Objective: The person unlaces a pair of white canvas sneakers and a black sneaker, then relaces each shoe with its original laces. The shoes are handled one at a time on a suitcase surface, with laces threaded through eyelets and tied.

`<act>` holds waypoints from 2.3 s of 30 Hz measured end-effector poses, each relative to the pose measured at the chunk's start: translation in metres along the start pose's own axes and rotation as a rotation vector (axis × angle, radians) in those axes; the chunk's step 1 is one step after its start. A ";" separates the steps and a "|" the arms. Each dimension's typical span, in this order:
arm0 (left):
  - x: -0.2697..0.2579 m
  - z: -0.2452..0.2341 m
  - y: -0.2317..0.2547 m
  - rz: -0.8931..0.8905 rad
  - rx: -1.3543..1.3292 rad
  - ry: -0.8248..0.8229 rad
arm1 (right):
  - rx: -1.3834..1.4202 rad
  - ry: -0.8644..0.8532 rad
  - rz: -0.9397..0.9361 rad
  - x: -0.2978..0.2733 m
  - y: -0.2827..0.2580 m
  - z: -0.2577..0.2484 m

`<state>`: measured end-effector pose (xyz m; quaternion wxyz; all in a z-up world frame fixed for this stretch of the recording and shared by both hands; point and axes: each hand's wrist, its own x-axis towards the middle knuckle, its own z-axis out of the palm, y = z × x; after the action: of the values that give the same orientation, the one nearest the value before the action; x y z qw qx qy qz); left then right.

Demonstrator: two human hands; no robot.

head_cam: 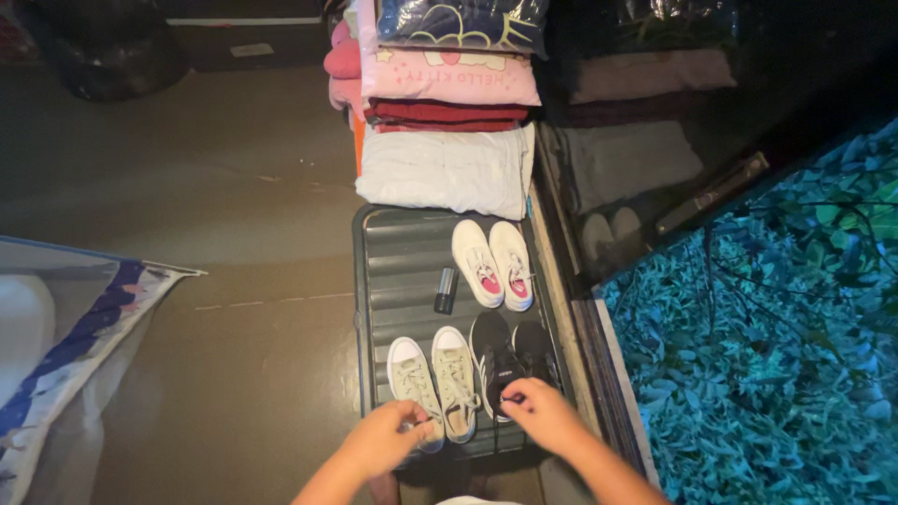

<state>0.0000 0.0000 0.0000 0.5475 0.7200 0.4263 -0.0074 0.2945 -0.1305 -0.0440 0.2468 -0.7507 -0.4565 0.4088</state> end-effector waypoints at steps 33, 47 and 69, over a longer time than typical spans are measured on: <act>0.015 0.074 -0.082 -0.247 -0.002 -0.083 | -0.056 0.036 0.078 -0.001 0.037 0.037; 0.030 0.088 -0.096 -0.275 0.103 -0.085 | -0.136 0.017 -0.126 0.003 0.029 0.038; 0.118 0.125 -0.160 -0.696 0.207 0.070 | -0.125 -0.188 -0.080 0.089 0.100 0.159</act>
<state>0.0330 -0.0218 -0.2319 0.4217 0.5833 0.6612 -0.2116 0.2314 -0.0983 -0.2393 0.1717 -0.7040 -0.5319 0.4381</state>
